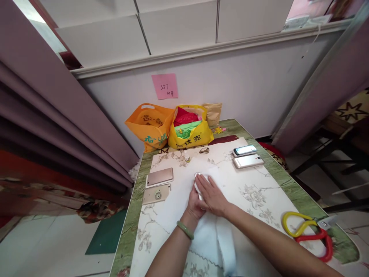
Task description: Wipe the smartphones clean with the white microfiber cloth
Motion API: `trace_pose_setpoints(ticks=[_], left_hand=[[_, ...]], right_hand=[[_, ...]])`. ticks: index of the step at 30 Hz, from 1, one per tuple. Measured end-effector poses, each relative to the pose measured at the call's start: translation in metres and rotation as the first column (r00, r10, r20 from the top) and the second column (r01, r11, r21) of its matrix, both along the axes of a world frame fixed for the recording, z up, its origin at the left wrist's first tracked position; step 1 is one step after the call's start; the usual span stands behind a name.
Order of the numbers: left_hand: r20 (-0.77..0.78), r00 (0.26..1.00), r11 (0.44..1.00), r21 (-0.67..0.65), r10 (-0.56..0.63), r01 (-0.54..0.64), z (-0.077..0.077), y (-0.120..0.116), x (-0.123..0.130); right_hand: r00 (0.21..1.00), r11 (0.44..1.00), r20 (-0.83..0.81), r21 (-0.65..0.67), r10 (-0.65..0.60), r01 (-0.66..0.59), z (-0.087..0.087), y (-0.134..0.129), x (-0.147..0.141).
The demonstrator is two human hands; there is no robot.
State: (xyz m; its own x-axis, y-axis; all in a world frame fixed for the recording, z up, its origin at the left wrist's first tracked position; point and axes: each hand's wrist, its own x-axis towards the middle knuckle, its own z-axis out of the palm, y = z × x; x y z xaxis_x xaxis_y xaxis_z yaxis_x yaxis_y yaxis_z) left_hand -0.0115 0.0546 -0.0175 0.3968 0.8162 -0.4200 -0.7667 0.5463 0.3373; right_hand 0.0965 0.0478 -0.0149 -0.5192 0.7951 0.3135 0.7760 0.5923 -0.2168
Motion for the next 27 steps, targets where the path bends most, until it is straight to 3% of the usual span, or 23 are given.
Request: trace_pose_setpoints(ticks=[3,7,11,15,20,23,27], left_hand=[[0.07,0.993,0.996,0.018,-0.091,0.09,0.005,-0.001,0.003],[0.108,0.99,0.996,0.004,-0.088,0.088,0.002,-0.001,0.003],[0.096,0.994,0.998,-0.039,-0.051,0.055,-0.003,0.002,0.002],[0.129,0.989,0.997,-0.007,-0.078,0.08,0.001,0.004,0.003],[0.125,0.989,0.997,-0.003,-0.075,0.076,0.01,0.002,0.005],[0.125,0.99,0.998,0.008,-0.068,0.067,0.013,0.001,0.005],[0.14,0.982,0.992,0.021,-0.127,0.125,0.01,0.0,0.004]], right_hand=[[0.992,0.992,-0.003,-0.012,-0.125,0.124,-0.006,0.013,0.004],[0.996,0.996,0.001,0.001,-0.092,0.092,-0.011,-0.022,0.015],[1.0,1.0,-0.016,-0.02,0.012,-0.012,0.0,-0.058,0.022],[0.989,0.996,-0.123,0.004,-0.084,0.085,0.013,-0.061,0.031],[0.948,0.957,-0.217,-0.223,-0.234,0.185,0.01,-0.053,0.039],[0.89,0.923,-0.36,-0.356,-0.28,0.146,0.011,-0.049,0.042],[0.797,0.913,-0.496,-0.375,-0.344,0.161,0.025,-0.051,0.039]])
